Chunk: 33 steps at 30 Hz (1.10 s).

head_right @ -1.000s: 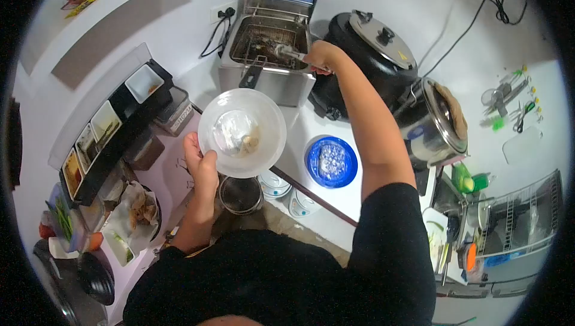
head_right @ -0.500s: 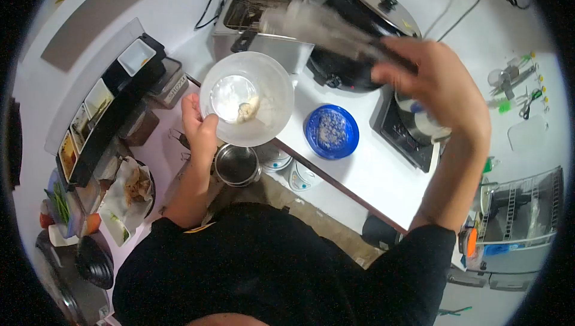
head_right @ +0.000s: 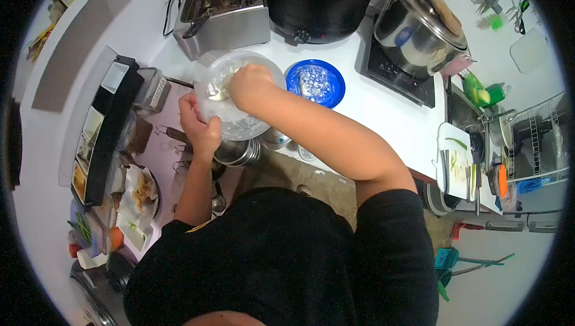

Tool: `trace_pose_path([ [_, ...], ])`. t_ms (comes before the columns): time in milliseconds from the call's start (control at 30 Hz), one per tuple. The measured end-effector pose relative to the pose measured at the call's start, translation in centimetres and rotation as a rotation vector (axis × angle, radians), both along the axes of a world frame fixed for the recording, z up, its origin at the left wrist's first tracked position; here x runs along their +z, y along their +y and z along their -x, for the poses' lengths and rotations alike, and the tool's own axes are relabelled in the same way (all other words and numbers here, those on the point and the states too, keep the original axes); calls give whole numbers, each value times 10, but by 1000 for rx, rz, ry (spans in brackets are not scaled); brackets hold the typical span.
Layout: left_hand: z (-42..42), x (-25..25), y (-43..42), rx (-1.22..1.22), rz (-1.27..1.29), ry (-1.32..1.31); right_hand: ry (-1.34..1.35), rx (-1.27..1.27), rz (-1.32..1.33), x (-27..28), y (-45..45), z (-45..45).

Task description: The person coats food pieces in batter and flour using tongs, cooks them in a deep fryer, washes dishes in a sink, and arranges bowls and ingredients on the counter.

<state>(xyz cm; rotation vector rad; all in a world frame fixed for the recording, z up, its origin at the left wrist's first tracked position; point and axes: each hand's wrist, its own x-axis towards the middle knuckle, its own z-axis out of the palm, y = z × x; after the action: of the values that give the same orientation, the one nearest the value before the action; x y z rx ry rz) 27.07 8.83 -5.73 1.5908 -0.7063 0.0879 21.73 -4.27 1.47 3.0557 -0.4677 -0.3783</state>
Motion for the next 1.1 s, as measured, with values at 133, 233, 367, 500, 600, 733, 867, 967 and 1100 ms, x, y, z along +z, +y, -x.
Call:
trace_pose_path([
  [133, -2, -13, -3, 23, 27, -123, -57, -38, -80, -3, -6, -3],
  [233, -2, -8, -1, 44, -19, -13, -114, -74, -82, 20, -3, 9],
  [367, -5, -6, -3, 53, 21, -62, -136, -29, 50, 22, -4, 20],
  [500, -6, -11, -5, 36, 37, -50, -271, 72, 119, 4, 2, 15],
  [600, -11, -12, -8, 19, 65, -57, -420, 60, 814, -22, 11, 4],
  [733, -12, -17, -20, 5, 12, -212, -151, 197, 848, -57, -7, -21],
  [867, -11, -21, -25, -113, -75, -252, 76, 172, 241, -40, -14, -26],
  [967, -10, -23, -29, -31, -4, -293, 10, -124, -117, -47, -20, -17],
  [1100, -22, -25, -19, -64, 5, -164, 33, -522, -906, -68, -37, -17],
])
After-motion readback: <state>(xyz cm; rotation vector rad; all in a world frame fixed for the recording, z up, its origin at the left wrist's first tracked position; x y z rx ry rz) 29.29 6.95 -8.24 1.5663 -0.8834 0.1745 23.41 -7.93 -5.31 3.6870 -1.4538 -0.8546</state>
